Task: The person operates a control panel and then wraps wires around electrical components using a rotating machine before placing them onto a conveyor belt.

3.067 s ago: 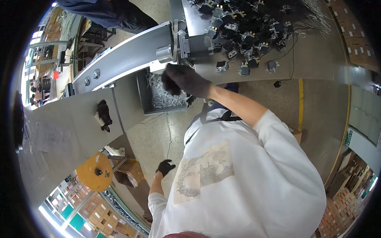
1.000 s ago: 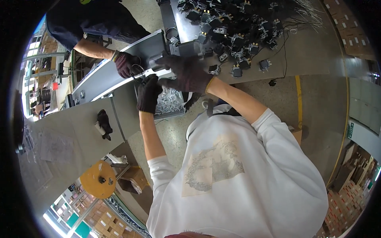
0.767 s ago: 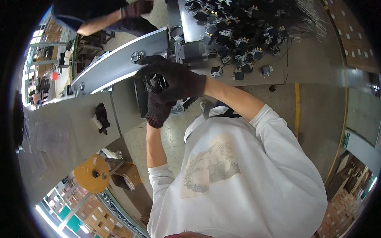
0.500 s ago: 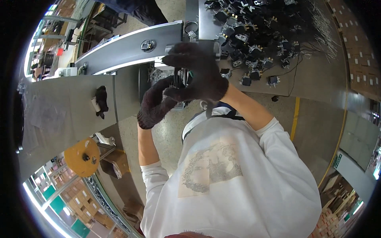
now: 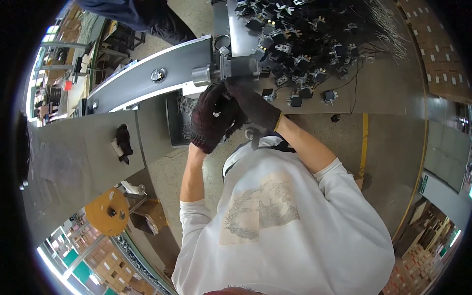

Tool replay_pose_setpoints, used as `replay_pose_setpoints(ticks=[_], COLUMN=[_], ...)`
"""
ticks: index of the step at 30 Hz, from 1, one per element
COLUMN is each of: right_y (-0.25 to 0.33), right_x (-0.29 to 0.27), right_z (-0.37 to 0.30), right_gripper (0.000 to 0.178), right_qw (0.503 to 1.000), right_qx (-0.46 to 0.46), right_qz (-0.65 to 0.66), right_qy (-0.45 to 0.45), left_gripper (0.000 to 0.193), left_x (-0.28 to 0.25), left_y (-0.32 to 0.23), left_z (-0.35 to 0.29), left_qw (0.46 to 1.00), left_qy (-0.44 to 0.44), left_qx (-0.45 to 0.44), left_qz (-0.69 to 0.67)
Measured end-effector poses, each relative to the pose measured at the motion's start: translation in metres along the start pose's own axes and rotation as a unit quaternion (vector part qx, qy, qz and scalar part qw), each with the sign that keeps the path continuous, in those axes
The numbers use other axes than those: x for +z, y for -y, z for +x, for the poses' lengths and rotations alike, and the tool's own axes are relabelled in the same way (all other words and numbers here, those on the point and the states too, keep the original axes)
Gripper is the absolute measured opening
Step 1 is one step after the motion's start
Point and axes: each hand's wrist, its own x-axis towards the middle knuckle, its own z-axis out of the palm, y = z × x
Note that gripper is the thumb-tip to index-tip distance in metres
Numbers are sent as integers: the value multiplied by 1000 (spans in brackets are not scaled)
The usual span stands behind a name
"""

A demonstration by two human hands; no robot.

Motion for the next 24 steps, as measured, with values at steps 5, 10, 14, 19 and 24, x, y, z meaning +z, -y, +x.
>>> replay_pose_setpoints(ticks=[5,10,14,19,24], right_y=[12,44,41,42,47], right_x=[-10,-16,-13,-3,-9], right_z=[-7,-12,-11,0,9], right_gripper=[42,38,36,35,39], right_qw=[976,997,983,979,985], right_qx=[-96,4,-85,-146,-63], right_qz=[-190,-55,-161,-98,-67], right_qy=[-36,-60,-35,-102,-147], left_gripper=[37,33,34,29,30], left_x=[-4,-25,-20,3,15], left_y=[-13,-22,-2,-5,9], left_z=[13,10,11,33,50], left_qw=[999,942,995,995,996], left_qy=[23,-153,0,-74,-84], left_qx=[18,-102,-101,-58,-17], left_qz=[31,-280,11,-38,10])
